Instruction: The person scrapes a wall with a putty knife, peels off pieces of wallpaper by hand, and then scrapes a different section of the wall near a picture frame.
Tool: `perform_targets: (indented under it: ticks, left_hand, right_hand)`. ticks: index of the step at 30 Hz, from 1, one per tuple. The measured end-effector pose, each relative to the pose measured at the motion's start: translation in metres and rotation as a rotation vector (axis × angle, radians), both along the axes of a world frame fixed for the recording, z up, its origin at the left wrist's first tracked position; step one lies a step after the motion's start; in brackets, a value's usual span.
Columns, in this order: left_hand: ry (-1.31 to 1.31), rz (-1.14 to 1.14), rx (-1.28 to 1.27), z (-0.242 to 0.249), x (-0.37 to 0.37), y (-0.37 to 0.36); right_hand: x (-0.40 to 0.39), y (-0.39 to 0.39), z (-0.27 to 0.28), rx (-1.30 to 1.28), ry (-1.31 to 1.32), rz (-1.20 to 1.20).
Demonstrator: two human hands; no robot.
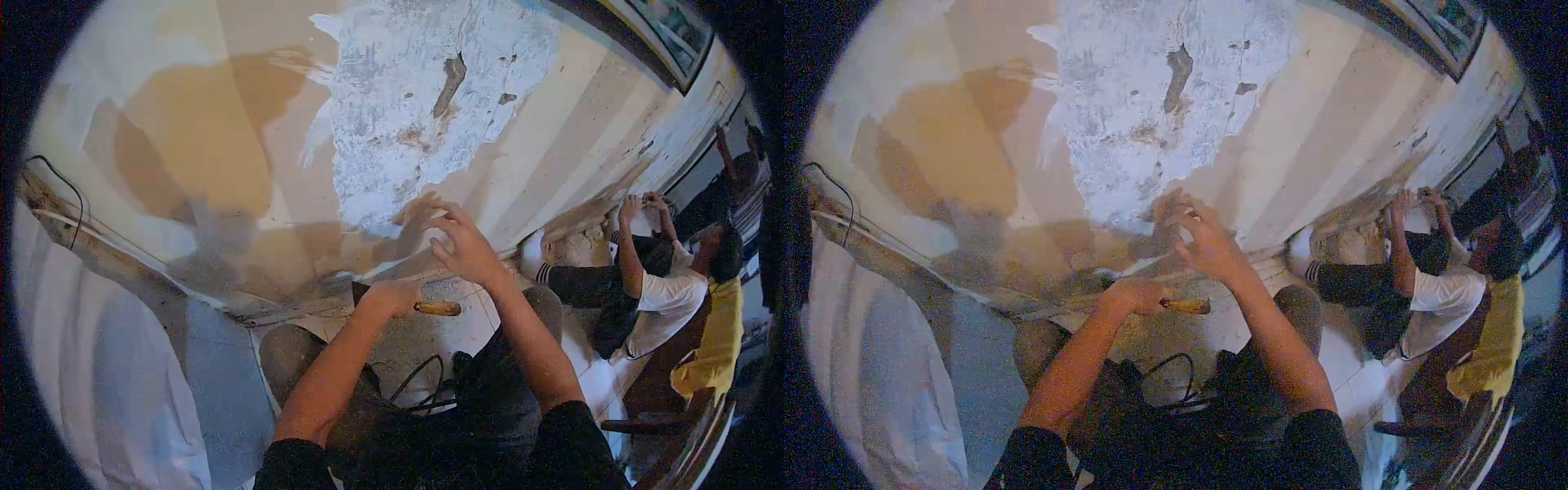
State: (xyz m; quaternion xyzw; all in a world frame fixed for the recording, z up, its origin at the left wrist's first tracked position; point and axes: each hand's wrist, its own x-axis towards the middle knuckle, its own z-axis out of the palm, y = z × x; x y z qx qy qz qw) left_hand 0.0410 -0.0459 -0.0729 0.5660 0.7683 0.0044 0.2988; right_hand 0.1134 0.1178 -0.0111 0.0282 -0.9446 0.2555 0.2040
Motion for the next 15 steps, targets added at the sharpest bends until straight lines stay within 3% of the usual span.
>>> perform_targets:
  ticks: [2, 5, 8, 10, 11, 13, 15]
  left_hand:
    - [0.023, 0.029, -0.065, 0.005, 0.000, -0.002]
    - [0.041, -0.051, 0.075, -0.012, -0.006, -0.004]
    - [-0.075, -0.054, 0.170, 0.003, -0.015, -0.004]
    - [-0.064, 0.096, 0.397, 0.024, -0.020, -0.006]
    - [-0.065, 0.090, 0.386, 0.034, -0.023, -0.006]
    - [-0.232, 0.279, 0.660, 0.054, -0.027, -0.007]
    - [-0.225, 0.364, 0.734, 0.067, -0.030, -0.010]
  right_hand:
    - [0.005, 0.001, 0.001, -0.004, -0.003, -0.010]
    - [0.017, 0.008, 0.001, -0.050, -0.022, -0.010]
    - [0.033, 0.022, -0.001, -0.093, -0.049, -0.021]
    - [0.043, 0.033, -0.006, -0.104, -0.061, -0.050]
    - [0.049, 0.038, -0.011, -0.198, -0.062, -0.093]
    - [0.058, 0.045, -0.021, -0.310, -0.061, -0.145]
    - [0.065, 0.051, -0.031, -0.438, -0.092, -0.193]
